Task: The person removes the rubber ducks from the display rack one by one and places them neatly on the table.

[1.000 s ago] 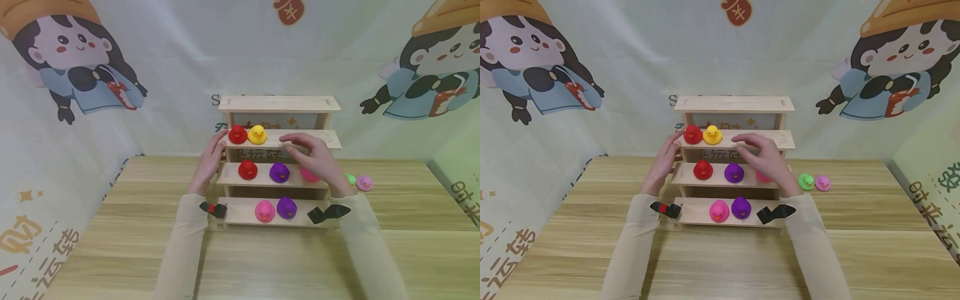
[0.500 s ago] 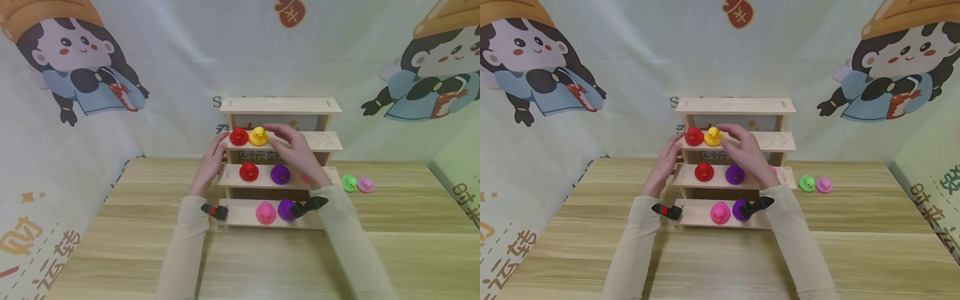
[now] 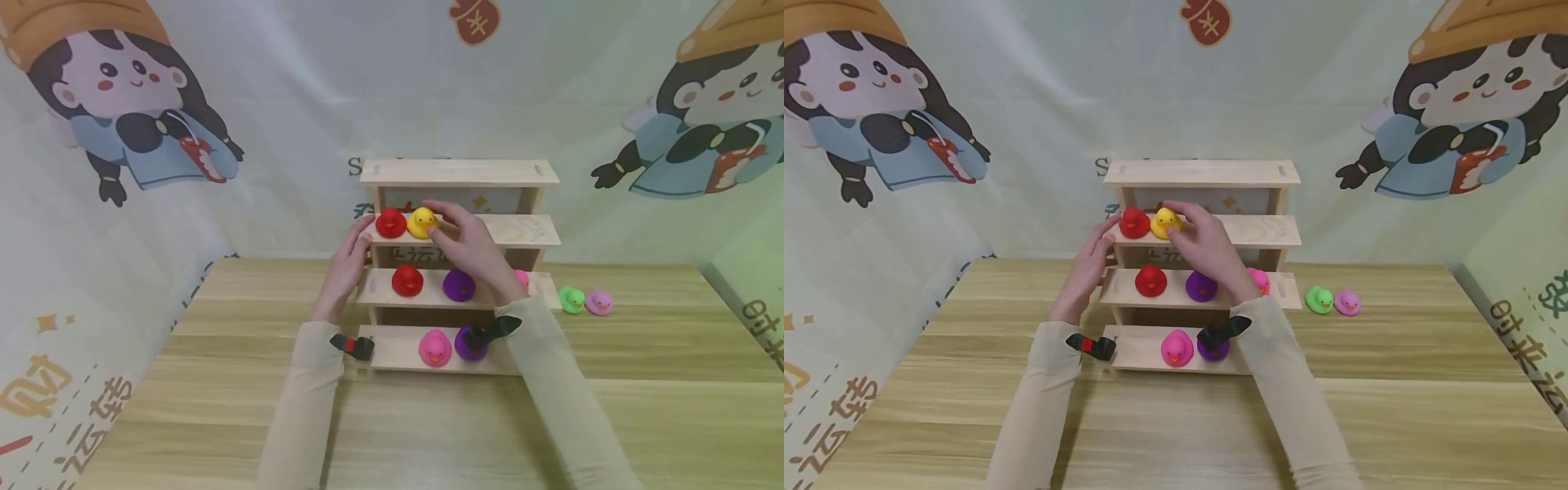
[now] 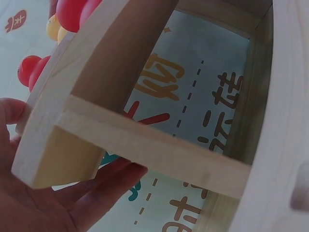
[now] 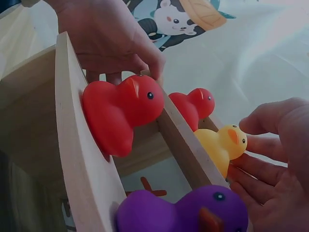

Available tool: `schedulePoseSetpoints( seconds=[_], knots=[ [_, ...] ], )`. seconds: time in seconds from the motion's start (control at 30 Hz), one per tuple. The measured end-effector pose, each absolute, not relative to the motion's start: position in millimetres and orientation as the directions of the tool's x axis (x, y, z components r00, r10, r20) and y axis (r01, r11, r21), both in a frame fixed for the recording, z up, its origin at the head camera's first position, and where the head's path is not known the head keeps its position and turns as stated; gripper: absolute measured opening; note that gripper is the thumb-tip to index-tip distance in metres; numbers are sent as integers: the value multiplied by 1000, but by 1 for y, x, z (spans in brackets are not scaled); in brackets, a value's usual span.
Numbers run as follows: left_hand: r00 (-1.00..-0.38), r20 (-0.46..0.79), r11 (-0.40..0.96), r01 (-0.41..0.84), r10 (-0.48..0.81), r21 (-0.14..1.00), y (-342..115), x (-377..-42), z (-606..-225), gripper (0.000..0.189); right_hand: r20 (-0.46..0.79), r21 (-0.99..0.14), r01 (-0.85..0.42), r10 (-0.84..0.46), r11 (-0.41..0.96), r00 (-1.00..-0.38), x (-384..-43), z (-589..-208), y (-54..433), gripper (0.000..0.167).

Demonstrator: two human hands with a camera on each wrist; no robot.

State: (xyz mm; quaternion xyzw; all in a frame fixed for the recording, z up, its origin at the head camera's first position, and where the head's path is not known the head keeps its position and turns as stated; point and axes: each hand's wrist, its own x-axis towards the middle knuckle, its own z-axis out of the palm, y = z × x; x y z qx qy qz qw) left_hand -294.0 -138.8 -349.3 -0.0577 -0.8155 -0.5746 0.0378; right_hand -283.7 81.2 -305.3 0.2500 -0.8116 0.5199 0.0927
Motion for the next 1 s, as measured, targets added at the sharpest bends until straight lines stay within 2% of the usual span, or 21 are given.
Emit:
schedulePoseSetpoints(
  seconds=[0.2,0.77,1.0],
  knots=[
    [-992,123,330,129,39,935,-139,-295,-349,44,420,-797,-510,-310,325,-853,-284,-307,80,40],
    [-989,139,331,145,43,932,-137,-295,-350,44,380,-837,-432,-210,336,-901,-271,-306,89,37],
    [-990,135,329,142,43,934,-138,-295,-350,43,409,-822,-462,-218,334,-886,-266,-301,99,36]
  ],
)
